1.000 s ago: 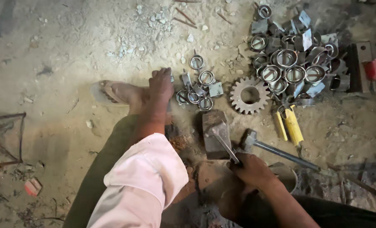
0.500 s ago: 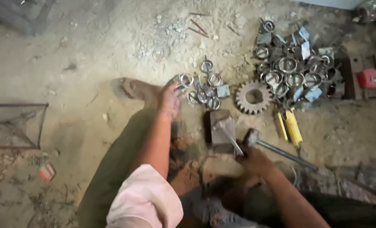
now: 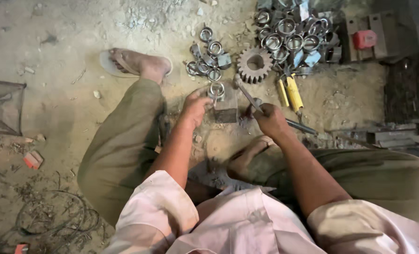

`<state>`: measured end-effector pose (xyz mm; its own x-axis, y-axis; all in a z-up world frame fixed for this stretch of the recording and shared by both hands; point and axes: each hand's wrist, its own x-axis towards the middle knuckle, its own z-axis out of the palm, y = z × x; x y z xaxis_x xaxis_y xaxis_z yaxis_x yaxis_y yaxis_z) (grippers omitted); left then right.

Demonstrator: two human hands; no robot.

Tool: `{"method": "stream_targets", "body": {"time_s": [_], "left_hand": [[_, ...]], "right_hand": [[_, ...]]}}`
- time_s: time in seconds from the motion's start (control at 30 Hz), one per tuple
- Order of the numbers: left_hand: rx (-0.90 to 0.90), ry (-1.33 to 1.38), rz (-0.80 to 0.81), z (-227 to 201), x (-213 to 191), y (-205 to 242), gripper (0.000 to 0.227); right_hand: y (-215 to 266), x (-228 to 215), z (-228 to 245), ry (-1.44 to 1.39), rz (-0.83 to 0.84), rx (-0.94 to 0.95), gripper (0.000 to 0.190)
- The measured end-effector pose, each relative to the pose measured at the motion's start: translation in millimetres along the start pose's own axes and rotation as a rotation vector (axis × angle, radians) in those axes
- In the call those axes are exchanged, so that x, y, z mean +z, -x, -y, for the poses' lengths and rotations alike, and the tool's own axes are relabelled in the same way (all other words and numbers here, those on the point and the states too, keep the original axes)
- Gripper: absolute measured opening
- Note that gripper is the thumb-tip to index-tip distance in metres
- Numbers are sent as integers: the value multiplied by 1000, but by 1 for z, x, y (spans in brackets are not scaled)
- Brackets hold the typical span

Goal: The person sits on the floor and repeatedly hammers small metal rings and square blocks using a hammer and a metal rod. They pick up parts from a pile, place them on a gear, strike them, and then set them aside.

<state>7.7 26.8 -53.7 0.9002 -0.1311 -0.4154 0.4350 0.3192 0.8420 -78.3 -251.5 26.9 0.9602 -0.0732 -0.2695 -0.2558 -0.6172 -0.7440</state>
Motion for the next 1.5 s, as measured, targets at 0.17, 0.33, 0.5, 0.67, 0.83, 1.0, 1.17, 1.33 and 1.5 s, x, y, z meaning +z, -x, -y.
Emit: {"method": "stream_targets", "body": {"time_s": [0.17,0.33,0.5,0.67,0.83,1.0,1.17,1.33,1.5], "left_hand": [[630,-1019,-157,-4,16,15,55],[641,-1057,-133,-13,29,34,65],[782,-1042,-6,-26,38,30,65],[661,-1155,17,-54,57,28,62],[767,-1063,17,-45,58,27,71],[755,-1122,38,-29,37,18,72],[819,-1081,180,-34,27,13,75],[607,-970,220,-40,28,16,74],[758,-1112,279,-44,23,10,75]], "right_hand": [[1,-3,-5,12,-28,-32,31],[4,0,-2,35,-77,-172,26],[14,0,21,150,-206,-268,25],[22,-13,45,190,-219,-188,30],[25,-9,49,160,-291,-249,40],[22,6,43,239,-112,-83,41],[18,11,43,198,-172,-120,39],[25,14,45,148,-214,-154,43],[14,10,44,280,-118,-33,34]]}}
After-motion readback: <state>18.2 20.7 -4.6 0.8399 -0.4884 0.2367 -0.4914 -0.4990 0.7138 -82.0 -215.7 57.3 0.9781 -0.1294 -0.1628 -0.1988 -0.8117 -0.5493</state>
